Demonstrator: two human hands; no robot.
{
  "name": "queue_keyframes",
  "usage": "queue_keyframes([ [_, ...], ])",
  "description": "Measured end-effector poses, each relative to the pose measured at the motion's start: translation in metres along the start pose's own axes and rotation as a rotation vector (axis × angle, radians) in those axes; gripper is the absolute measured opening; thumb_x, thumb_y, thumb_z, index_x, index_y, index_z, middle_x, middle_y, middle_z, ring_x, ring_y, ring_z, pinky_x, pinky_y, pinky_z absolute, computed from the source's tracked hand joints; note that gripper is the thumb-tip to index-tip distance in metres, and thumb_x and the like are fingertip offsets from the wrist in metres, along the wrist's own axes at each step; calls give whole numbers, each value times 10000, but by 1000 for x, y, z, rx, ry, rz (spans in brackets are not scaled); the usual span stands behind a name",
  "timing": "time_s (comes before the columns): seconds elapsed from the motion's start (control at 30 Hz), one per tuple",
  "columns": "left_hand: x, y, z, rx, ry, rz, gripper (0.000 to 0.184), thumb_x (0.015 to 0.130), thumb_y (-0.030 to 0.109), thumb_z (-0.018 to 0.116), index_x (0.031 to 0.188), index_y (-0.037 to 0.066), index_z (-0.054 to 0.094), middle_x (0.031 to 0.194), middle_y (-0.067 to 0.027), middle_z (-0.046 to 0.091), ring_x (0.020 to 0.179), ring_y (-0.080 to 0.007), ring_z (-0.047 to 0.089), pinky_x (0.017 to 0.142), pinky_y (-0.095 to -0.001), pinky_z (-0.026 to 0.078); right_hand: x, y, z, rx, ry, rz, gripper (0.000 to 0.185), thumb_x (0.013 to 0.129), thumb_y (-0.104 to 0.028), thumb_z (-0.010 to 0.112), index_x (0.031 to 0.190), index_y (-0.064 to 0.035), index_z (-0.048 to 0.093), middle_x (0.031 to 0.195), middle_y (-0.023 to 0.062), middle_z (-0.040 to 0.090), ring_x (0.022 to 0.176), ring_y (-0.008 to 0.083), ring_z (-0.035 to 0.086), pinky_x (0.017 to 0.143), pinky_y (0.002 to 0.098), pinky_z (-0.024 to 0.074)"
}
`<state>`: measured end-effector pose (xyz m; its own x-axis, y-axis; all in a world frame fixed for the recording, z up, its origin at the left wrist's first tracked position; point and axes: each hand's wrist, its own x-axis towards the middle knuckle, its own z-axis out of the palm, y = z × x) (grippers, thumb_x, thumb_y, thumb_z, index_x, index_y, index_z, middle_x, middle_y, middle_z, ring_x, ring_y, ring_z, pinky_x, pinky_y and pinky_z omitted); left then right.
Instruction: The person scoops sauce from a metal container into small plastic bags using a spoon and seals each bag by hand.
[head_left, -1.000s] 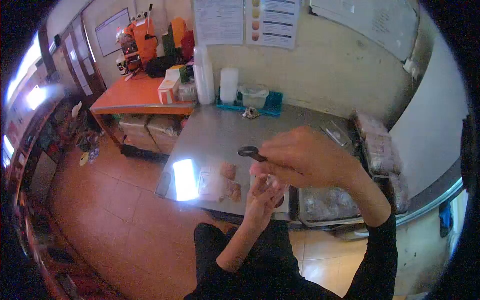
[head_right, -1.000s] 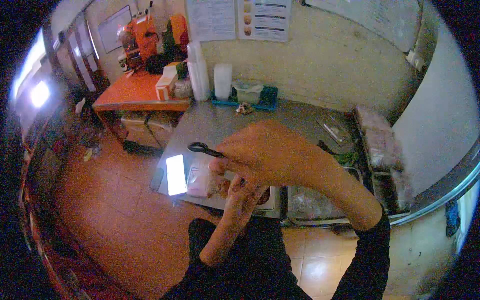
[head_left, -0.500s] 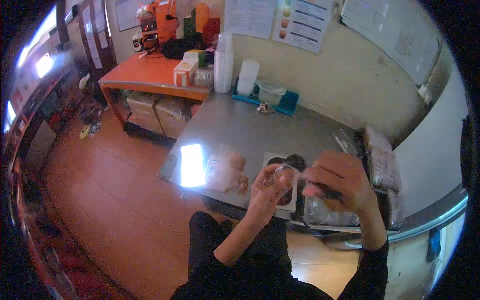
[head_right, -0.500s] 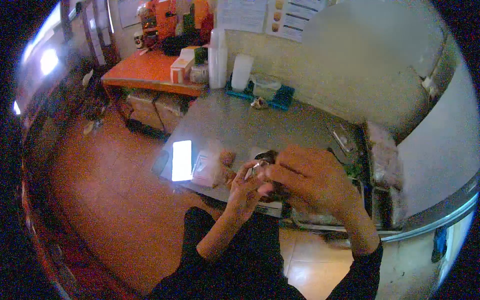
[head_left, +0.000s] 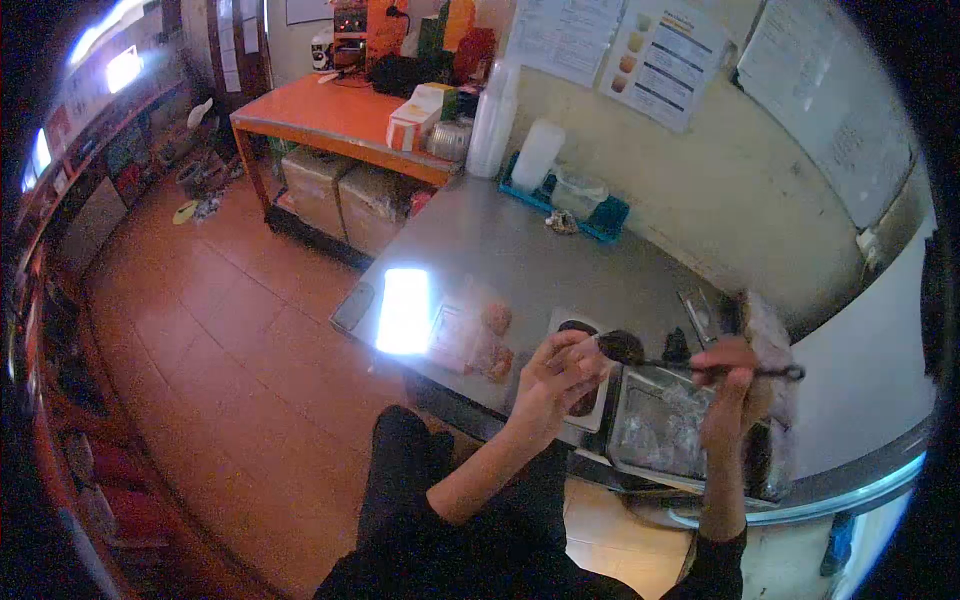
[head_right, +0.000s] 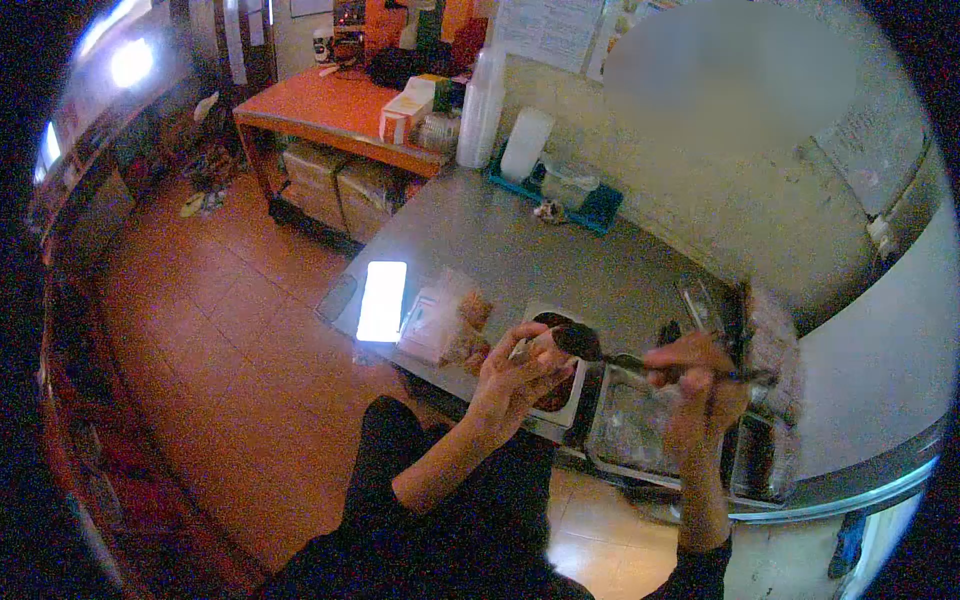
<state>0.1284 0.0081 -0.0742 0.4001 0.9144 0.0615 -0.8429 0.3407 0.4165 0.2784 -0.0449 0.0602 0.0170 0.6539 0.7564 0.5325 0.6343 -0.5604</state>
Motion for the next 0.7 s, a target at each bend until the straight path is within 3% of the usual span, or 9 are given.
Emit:
queue_keyframes([
  [0.03, 0, 0, -1, 5, 15, 8, 343, 833, 92, 585, 1141, 64, 436, 1035, -87, 543, 1016, -255, 553, 925, -414, 450, 1, 5, 1, 0, -1, -2, 435, 892, -442, 471, 785, -53, 633, 616, 32, 566, 514, 139, 515, 472, 282, 406],
  [0.1, -1, 2, -3, -27, 5, 22, 315, 848, 125, 563, 1132, 59, 445, 1049, -98, 547, 1019, -260, 551, 923, -419, 446, 4, 20, 0, 110, 349, 291, 490, 928, -434, 399, 737, -46, 628, 607, 26, 565, 497, 92, 482, 465, 247, 375],
  [0.23, -6, 12, -13, -228, 15, 1, 266, 886, 196, 478, 1107, 50, 465, 1076, -128, 557, 1032, -278, 543, 913, -428, 439, -16, 61, -5, 101, 342, 505, 468, 928, -430, 405, 790, -42, 626, 634, 38, 575, 503, 91, 482, 482, 231, 380],
  [0.3, -6, 12, -17, -163, 43, 21, 257, 888, 200, 465, 1097, 51, 470, 1070, -129, 560, 1034, -276, 543, 914, -426, 440, -29, 74, 3, -51, 76, 686, 429, 935, -398, 409, 830, -40, 621, 647, 31, 568, 521, 85, 476, 494, 227, 388],
  [0.33, -6, 13, -18, -101, 69, 35, 250, 890, 204, 451, 1087, 51, 476, 1064, -131, 564, 1037, -274, 543, 915, -423, 440, -33, 75, 8, -48, 77, 687, 429, 935, -398, 409, 830, -40, 621, 647, 31, 568, 521, 85, 476, 494, 227, 388],
  [0.4, -9, 17, -19, -54, 64, 30, 232, 887, 190, 451, 1071, 51, 481, 1053, -128, 566, 1021, -271, 549, 907, -413, 444, -39, 71, 25, 171, -145, 824, 284, 930, -316, 454, 1012, -59, 542, 704, 14, 549, 591, 83, 485, 516, 211, 372],
  [0.5, -9, 15, -23, -40, 71, 53, 197, 879, 156, 458, 1043, 52, 488, 1030, -125, 571, 976, -262, 567, 878, -385, 460, -43, 46, 42, 178, 81, 643, 266, 909, -223, 501, 1125, -78, 443, 714, 27, 544, 617, 98, 494, 542, 226, 394],
  [0.63, -16, 22, -12, 76, 148, 124, 157, 860, 100, 482, 1008, 51, 493, 994, -116, 574, 905, -235, 586, 782, -326, 495, -71, 43, 55, 196, 124, 644, 376, 880, -164, 542, 1197, -118, 347, 717, 31, 551, 642, 114, 531, 549, 252, 441],
  [0.7, -18, 23, -10, 21, 128, 130, 151, 857, 73, 492, 1001, 32, 500, 994, -108, 563, 917, -213, 578, 799, -335, 494, -77, 21, 70, 287, -127, 768, 254, 903, -184, 505, 1125, -98, 417, 740, 43, 571, 661, 120, 555, 565, 246, 452],
])
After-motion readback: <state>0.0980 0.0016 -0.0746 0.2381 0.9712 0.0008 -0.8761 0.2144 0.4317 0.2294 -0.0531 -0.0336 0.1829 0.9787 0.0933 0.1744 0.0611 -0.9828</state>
